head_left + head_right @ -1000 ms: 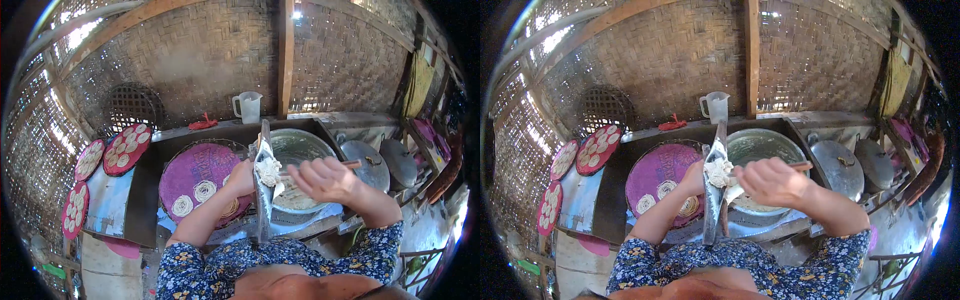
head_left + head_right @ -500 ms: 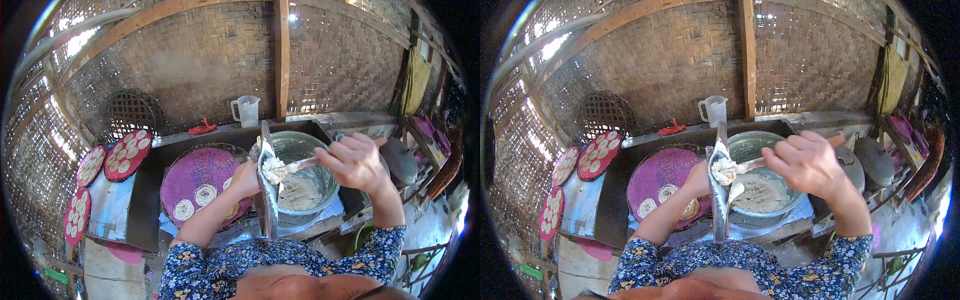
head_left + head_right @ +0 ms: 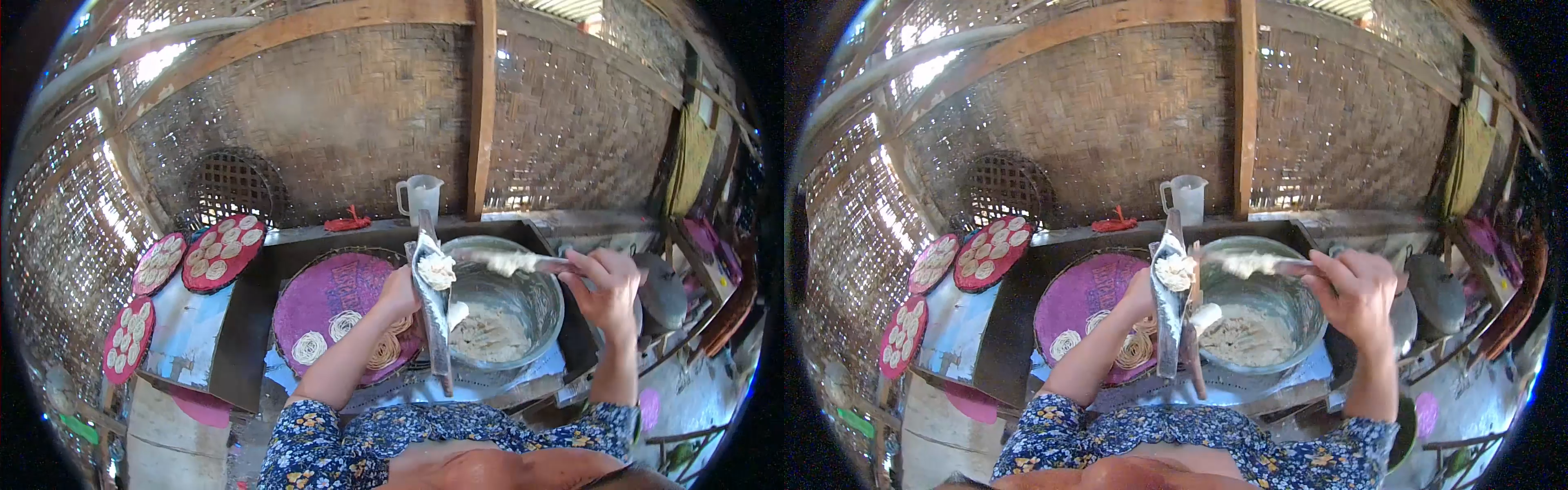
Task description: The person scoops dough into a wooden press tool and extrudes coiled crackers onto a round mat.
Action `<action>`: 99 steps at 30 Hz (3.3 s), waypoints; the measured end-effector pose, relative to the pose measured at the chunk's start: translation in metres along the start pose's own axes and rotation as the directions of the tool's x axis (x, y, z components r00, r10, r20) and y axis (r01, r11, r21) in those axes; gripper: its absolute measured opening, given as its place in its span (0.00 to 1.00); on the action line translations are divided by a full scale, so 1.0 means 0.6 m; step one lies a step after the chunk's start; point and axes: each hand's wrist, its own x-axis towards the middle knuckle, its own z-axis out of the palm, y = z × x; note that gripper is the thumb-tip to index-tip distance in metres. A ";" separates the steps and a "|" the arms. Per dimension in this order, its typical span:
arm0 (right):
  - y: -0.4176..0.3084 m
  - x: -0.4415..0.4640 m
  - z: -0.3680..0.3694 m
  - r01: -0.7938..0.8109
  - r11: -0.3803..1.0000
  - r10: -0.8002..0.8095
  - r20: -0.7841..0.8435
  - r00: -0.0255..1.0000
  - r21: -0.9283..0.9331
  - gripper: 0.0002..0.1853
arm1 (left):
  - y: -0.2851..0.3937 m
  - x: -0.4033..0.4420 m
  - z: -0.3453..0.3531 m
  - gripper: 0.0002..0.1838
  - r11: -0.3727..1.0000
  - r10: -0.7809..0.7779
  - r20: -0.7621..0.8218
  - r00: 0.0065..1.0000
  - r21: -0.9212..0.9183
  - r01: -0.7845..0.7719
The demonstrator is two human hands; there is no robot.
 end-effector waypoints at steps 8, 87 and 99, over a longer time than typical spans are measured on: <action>-0.096 -0.108 0.161 -0.328 0.904 0.372 -0.126 0.920 0.275 0.12 | -0.033 0.040 0.076 0.17 0.921 0.166 -0.176 0.970 -0.323 -0.217; -0.219 -0.029 0.203 -0.487 -0.519 0.253 0.671 0.697 0.702 0.47 | -0.070 -0.108 -0.021 0.20 0.287 0.389 -0.033 0.921 -0.945 -0.155; -0.212 -0.027 0.200 -0.405 -0.440 0.389 0.576 0.719 0.802 0.49 | -0.080 -0.115 -0.015 0.27 0.205 0.307 -0.020 0.952 -0.975 -0.086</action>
